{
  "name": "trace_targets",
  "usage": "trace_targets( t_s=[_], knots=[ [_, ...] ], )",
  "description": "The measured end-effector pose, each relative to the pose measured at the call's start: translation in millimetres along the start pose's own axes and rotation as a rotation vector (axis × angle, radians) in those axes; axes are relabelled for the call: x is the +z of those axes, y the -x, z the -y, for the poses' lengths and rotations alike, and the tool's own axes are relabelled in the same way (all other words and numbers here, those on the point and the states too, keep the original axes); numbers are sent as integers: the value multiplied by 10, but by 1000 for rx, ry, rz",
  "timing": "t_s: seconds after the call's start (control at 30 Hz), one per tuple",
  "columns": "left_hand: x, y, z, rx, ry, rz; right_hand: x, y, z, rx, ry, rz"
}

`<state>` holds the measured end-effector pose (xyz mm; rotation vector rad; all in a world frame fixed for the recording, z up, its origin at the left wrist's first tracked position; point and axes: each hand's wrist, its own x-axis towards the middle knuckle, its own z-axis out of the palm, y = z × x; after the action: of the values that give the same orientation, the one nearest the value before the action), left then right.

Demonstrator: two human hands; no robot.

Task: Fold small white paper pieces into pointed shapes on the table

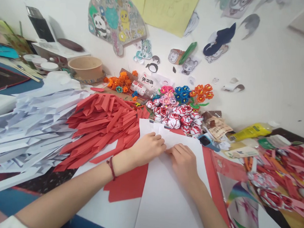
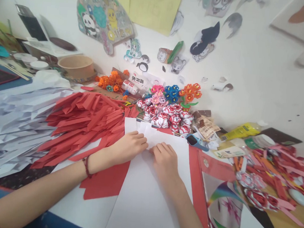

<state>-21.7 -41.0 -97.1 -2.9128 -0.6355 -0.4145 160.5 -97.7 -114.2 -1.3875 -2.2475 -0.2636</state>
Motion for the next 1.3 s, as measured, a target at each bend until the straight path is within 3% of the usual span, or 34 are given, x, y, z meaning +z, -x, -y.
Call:
trace_targets(
  t_s=[0.67,0.9,1.3],
  knots=[
    [-4,-12,58,84,-82,10,-13,12,-57,14,123,28],
    [5,14,157,56,-77,19,-12,26,-90,65,123,44],
    [24,29,135,0,-109,-47,-20,47,-97,92,113,61]
  ],
)
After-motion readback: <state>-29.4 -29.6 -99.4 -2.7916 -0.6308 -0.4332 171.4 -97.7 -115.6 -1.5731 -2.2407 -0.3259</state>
